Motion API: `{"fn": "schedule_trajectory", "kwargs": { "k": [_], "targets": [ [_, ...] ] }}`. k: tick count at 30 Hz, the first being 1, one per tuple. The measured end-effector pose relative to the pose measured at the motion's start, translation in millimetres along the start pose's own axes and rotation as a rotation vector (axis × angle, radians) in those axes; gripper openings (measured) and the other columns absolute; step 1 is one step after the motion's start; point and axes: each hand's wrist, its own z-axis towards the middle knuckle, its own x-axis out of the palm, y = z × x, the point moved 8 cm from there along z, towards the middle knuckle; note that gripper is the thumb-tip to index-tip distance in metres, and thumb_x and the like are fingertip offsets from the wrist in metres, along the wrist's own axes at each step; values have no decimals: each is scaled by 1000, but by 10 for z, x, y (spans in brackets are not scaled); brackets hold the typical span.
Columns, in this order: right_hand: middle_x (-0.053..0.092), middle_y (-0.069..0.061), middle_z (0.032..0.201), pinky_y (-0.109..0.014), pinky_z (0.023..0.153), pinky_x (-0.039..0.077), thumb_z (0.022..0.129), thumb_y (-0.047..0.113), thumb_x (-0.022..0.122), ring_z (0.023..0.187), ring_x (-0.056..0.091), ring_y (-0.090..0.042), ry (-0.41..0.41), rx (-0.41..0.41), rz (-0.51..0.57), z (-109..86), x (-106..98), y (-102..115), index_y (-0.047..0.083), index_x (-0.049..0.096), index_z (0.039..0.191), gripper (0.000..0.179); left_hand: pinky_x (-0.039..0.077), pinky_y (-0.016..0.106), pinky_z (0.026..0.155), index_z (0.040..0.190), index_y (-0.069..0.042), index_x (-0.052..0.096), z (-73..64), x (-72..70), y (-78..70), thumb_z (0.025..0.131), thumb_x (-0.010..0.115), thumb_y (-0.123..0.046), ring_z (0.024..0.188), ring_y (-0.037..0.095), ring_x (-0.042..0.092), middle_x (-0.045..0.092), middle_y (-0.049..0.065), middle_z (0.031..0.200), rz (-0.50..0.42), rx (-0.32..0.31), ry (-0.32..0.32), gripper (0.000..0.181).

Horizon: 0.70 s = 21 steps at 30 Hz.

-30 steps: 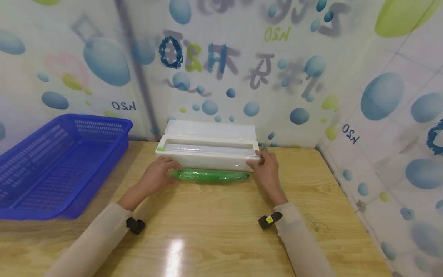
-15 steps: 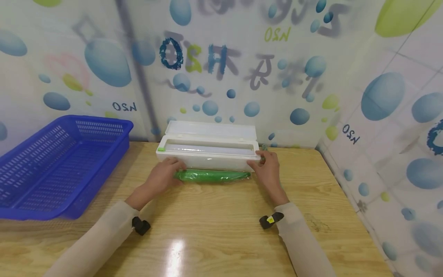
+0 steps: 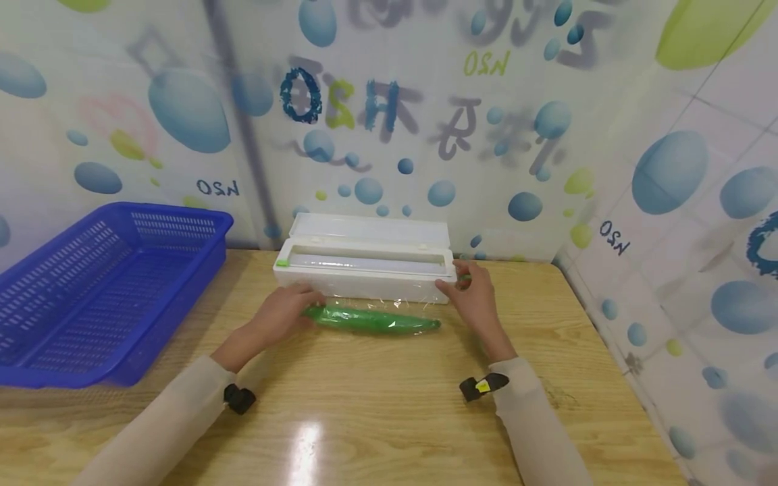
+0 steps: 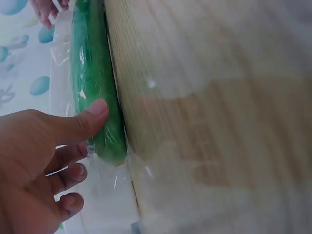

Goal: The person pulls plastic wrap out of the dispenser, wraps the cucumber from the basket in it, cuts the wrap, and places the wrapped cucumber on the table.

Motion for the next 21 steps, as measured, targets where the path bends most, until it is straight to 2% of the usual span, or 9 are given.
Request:
{"fn": "schedule_trajectory", "kwargs": {
  "k": [3, 7, 12, 16, 19, 21],
  "targets": [
    [49, -22, 119, -43, 83, 46, 87, 28, 72, 102, 54, -36, -2, -26, 19, -74, -31, 104, -2, 50, 127, 54, 48, 44, 76, 98, -9, 71, -55, -42, -40, 66, 83, -6, 94, 27, 56, 64, 7, 98, -18, 42, -5, 35],
    [52, -20, 114, -41, 79, 47, 87, 26, 73, 95, 53, -32, 52, -71, -39, -286, 3, 278, -2, 54, 120, 47, 48, 41, 71, 93, -9, 71, -127, -95, -103, 64, 83, -7, 85, 24, 57, 64, 4, 90, -41, 101, -7, 31],
    [59, -14, 105, -35, 71, 48, 82, 17, 77, 89, 53, -25, 165, -168, -109, -597, 135, 412, 3, 62, 107, 32, 49, 37, 71, 97, -8, 71, -219, -88, -117, 68, 82, -7, 83, 20, 59, 64, 2, 89, -90, 82, 66, 31],
    [63, -9, 99, -33, 66, 49, 76, 14, 82, 84, 55, -26, 223, -264, -126, -783, 216, 396, 5, 66, 100, 30, 49, 34, 71, 97, -8, 72, -287, -84, -148, 70, 81, -8, 81, 18, 59, 64, 0, 87, -130, 64, 118, 29],
    [64, -4, 99, -33, 66, 50, 72, 13, 84, 83, 55, -24, 258, -275, -126, -863, 269, 304, 7, 67, 101, 33, 49, 34, 73, 96, -8, 72, -330, -85, -184, 70, 81, -9, 82, 17, 59, 65, -1, 87, -167, 72, 142, 28],
    [64, 0, 100, -32, 68, 50, 71, 13, 84, 85, 55, -21, 277, -251, -126, -887, 300, 231, 10, 68, 101, 34, 49, 35, 76, 96, -7, 72, -354, -82, -201, 71, 81, -11, 84, 18, 60, 67, 0, 89, -188, 79, 153, 27]
  ]
}}
